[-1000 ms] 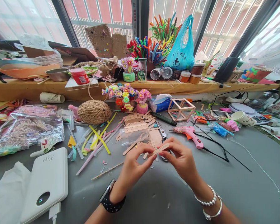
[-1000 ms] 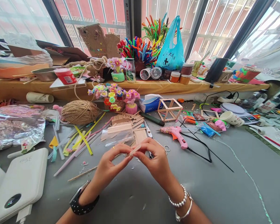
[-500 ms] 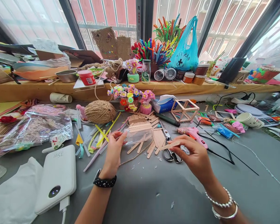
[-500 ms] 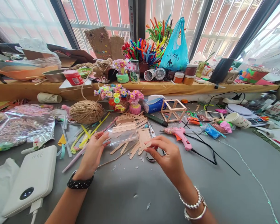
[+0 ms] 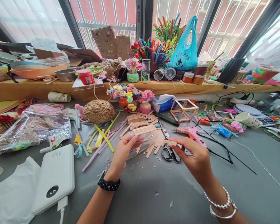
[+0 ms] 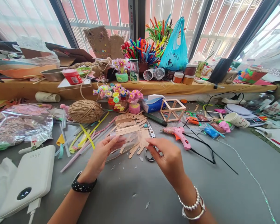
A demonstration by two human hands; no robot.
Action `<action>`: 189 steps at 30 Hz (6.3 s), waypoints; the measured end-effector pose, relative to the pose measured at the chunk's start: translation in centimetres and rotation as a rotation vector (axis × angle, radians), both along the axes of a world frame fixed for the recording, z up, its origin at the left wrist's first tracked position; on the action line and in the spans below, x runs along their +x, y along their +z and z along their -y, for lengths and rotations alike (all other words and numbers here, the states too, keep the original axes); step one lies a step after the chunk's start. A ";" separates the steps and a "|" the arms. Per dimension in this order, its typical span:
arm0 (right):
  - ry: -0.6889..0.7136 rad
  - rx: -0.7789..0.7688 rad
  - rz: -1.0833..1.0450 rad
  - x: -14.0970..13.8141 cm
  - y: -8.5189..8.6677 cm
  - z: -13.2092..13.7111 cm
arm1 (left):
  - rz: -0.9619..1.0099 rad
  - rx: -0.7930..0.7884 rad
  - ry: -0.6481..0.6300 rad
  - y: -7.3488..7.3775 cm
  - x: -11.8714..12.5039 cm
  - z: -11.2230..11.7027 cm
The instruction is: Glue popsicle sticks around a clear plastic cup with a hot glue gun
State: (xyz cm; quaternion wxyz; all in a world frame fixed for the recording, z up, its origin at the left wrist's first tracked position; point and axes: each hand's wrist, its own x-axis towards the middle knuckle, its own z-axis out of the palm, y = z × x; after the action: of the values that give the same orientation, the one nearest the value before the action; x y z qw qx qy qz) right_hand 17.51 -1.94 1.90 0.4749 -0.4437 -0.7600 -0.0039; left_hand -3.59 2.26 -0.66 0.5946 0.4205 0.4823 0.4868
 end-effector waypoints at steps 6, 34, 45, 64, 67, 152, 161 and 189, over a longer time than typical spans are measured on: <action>-0.069 0.116 0.072 0.5 0.1 0.2 | -0.041 0.034 -0.052 0.7 1.1 1.0; -0.144 0.137 0.038 0.4 0.1 0.3 | -0.054 0.055 -0.108 0.6 1.7 1.5; -0.218 0.296 0.320 0.4 -0.2 0.2 | -0.022 0.064 -0.159 0.5 1.7 1.7; -0.151 0.274 0.473 -0.4 0.0 0.8 | -0.138 0.217 -0.231 0.9 2.6 2.4; -0.139 0.262 0.486 -0.6 0.0 0.7 | -0.162 0.239 -0.238 0.8 2.6 2.5; -0.145 -0.065 -0.178 0.8 0.7 -0.1 | 0.073 0.184 -0.036 1.9 2.3 3.4; -0.171 -0.032 -0.157 0.8 1.0 0.3 | 0.043 0.219 -0.069 1.6 2.0 3.5; -0.041 -0.569 -0.612 0.6 -0.2 -0.4 | 0.134 0.204 -0.038 1.7 2.2 3.3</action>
State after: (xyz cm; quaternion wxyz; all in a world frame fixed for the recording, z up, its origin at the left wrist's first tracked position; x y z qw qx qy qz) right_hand 18.14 -1.51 1.67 0.5373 -0.5529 -0.5455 0.3288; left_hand -1.42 -1.08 1.02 0.5887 0.4544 0.3814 0.5491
